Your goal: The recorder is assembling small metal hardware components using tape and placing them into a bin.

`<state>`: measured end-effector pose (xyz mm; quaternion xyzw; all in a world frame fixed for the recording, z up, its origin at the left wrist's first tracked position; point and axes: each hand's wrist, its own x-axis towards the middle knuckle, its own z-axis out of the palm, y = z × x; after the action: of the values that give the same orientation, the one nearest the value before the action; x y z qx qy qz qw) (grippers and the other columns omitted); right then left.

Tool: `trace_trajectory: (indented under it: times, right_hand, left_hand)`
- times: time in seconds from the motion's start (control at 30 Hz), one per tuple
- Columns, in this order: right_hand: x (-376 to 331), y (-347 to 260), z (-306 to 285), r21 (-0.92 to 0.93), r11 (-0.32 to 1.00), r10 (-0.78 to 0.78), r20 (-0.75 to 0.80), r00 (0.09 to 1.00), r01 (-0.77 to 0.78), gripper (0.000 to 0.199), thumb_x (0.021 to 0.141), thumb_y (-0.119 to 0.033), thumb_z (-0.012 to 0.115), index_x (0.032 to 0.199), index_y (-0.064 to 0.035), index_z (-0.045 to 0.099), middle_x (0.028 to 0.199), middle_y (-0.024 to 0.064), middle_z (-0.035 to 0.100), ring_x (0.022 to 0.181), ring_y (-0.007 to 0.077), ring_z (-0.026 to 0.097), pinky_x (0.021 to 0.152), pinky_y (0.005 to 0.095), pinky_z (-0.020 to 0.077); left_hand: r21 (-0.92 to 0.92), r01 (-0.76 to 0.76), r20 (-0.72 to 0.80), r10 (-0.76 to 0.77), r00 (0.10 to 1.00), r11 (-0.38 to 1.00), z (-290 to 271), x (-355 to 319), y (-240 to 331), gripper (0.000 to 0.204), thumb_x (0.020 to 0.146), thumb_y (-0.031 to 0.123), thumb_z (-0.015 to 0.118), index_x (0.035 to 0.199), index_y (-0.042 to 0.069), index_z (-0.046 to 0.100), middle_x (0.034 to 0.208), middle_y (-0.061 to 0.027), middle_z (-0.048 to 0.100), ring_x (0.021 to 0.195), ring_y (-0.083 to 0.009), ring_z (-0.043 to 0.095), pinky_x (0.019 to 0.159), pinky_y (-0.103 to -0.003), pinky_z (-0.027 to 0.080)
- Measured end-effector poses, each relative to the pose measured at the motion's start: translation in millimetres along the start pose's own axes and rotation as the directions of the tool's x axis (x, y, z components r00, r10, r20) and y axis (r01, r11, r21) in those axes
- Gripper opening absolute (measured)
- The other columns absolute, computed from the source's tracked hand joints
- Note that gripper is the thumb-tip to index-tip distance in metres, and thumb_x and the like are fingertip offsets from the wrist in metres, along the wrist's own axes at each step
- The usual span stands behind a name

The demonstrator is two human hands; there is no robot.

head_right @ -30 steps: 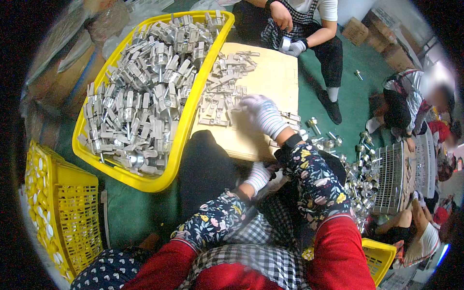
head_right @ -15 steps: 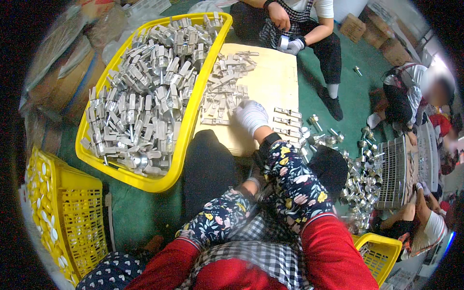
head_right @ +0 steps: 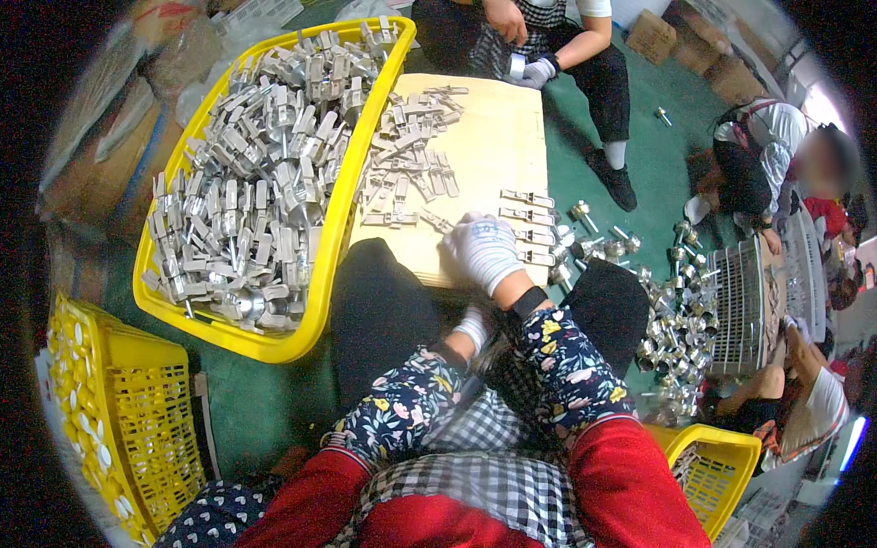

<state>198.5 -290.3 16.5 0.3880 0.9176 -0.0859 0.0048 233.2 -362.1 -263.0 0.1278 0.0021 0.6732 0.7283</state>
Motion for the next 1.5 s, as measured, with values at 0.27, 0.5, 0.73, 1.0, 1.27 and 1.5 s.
trace_trajectory:
  times: [0.27,0.5,0.73,1.0,1.27,1.5]
  right_hand:
    - [35.7,-32.1,-7.4,-0.128,0.980,-0.090,0.400,0.912,0.152,0.034,0.083,-0.029,0.053,0.100,-0.0007,0.063,0.099,0.0197,0.062,0.094,0.0309,0.060,0.084,0.0398,0.0459]
    - [17.3,21.1,-34.3,0.482,0.860,0.138,0.096,0.986,-0.167,0.036,0.076,-0.031,0.061,0.105,-0.0103,0.061,0.097,0.0185,0.062,0.093,0.0325,0.059,0.085,0.0374,0.0457]
    - [66.6,138.4,-4.7,0.861,0.449,0.379,0.058,0.924,-0.238,0.023,0.078,-0.019,0.064,0.092,0.0002,0.065,0.080,0.0067,0.065,0.074,0.0148,0.057,0.071,0.0282,0.0464]
    - [83.1,160.1,14.9,0.866,0.400,0.358,0.154,0.921,-0.300,0.027,0.071,-0.017,0.068,0.089,0.0023,0.065,0.074,0.0096,0.063,0.064,0.0165,0.059,0.060,0.0291,0.0480]
    - [87.4,165.2,20.0,0.844,0.454,0.329,0.139,0.934,-0.285,0.025,0.070,-0.017,0.068,0.085,0.0019,0.067,0.074,0.0093,0.063,0.065,0.0167,0.058,0.061,0.0294,0.0478]
    - [86.8,162.2,17.3,0.866,0.386,0.343,0.186,0.921,-0.318,0.026,0.070,-0.017,0.069,0.087,0.0011,0.067,0.075,0.0090,0.064,0.066,0.0163,0.058,0.063,0.0286,0.0474]
  left_hand:
    - [0.874,-0.075,-0.114,0.353,0.929,0.481,-55.2,-26.6,20.6,0.035,0.089,0.021,0.035,0.118,0.012,0.053,0.115,-0.0100,0.057,0.101,-0.0232,0.056,0.086,-0.042,0.040]
    - [0.943,0.322,-0.333,0.283,0.899,0.086,154.2,1.1,70.9,0.024,0.085,0.016,0.056,0.100,-0.002,0.060,0.094,-0.0098,0.065,0.085,-0.0270,0.058,0.079,-0.034,0.044]
    - [0.648,0.570,-0.721,0.166,0.673,0.505,180.2,-2.8,82.8,0.026,0.086,0.028,0.060,0.087,0.002,0.063,0.071,-0.0045,0.063,0.052,-0.0087,0.054,0.045,-0.021,0.042]
    - [0.611,0.580,-0.748,0.152,0.646,0.539,188.2,-1.4,82.9,0.024,0.085,0.025,0.061,0.089,0.001,0.061,0.072,-0.0046,0.063,0.054,-0.0089,0.055,0.047,-0.021,0.043]
    - [0.624,0.589,-0.742,0.154,0.652,0.514,191.5,-0.3,83.7,0.024,0.086,0.024,0.060,0.090,0.001,0.062,0.072,-0.0048,0.063,0.054,-0.0086,0.056,0.047,-0.021,0.045]
    - [0.631,0.579,-0.733,0.153,0.663,0.516,193.4,-1.1,85.5,0.024,0.086,0.025,0.060,0.088,0.001,0.063,0.072,-0.0047,0.063,0.054,-0.0091,0.056,0.049,-0.021,0.045]
